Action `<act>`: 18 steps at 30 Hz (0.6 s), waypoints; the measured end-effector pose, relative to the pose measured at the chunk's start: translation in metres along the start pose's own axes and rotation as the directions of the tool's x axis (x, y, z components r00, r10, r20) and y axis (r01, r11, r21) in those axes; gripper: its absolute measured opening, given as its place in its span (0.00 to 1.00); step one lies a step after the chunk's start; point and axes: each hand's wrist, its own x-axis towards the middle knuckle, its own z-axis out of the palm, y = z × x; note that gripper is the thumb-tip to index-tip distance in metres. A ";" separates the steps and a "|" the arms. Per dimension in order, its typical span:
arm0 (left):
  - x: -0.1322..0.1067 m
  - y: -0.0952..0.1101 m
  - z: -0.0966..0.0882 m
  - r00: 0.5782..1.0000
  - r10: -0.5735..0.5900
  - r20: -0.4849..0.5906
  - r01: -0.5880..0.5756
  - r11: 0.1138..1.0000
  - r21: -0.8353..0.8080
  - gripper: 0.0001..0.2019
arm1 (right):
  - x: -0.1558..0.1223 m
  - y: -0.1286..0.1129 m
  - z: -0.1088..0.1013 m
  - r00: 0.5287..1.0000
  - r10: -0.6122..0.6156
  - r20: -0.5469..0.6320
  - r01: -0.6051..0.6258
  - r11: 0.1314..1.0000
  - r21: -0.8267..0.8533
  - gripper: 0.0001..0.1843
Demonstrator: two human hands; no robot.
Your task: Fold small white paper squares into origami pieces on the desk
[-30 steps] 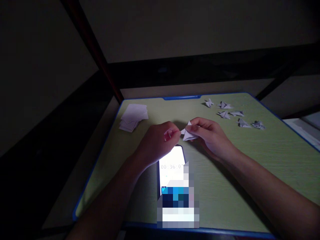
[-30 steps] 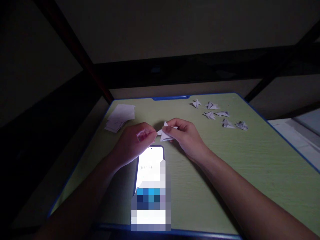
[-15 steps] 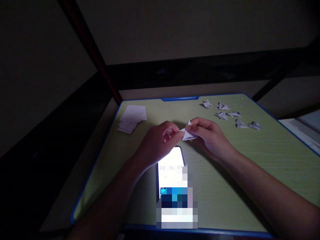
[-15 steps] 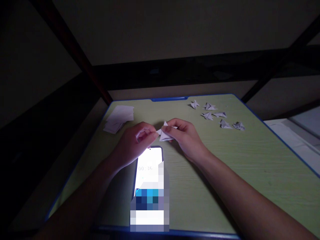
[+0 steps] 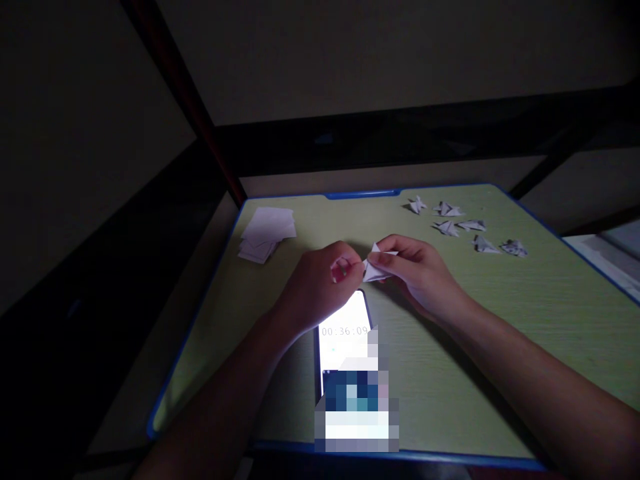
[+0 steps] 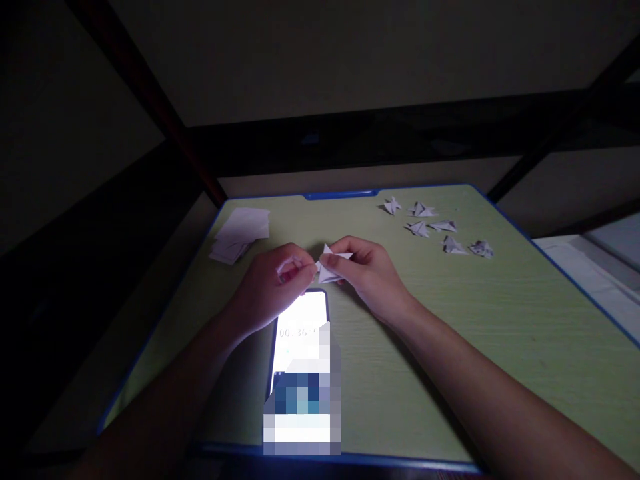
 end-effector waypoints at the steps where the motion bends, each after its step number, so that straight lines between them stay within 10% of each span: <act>1: 0.000 0.000 0.000 1.000 0.004 -0.003 -0.004 1.000 0.003 0.04 | 0.000 0.001 0.000 1.000 -0.003 -0.001 0.003 1.000 -0.009 0.04; 18: -0.001 0.001 -0.001 0.999 -0.014 -0.031 0.016 0.998 0.060 0.06 | -0.003 -0.001 -0.001 1.000 -0.024 -0.015 0.023 0.998 -0.059 0.03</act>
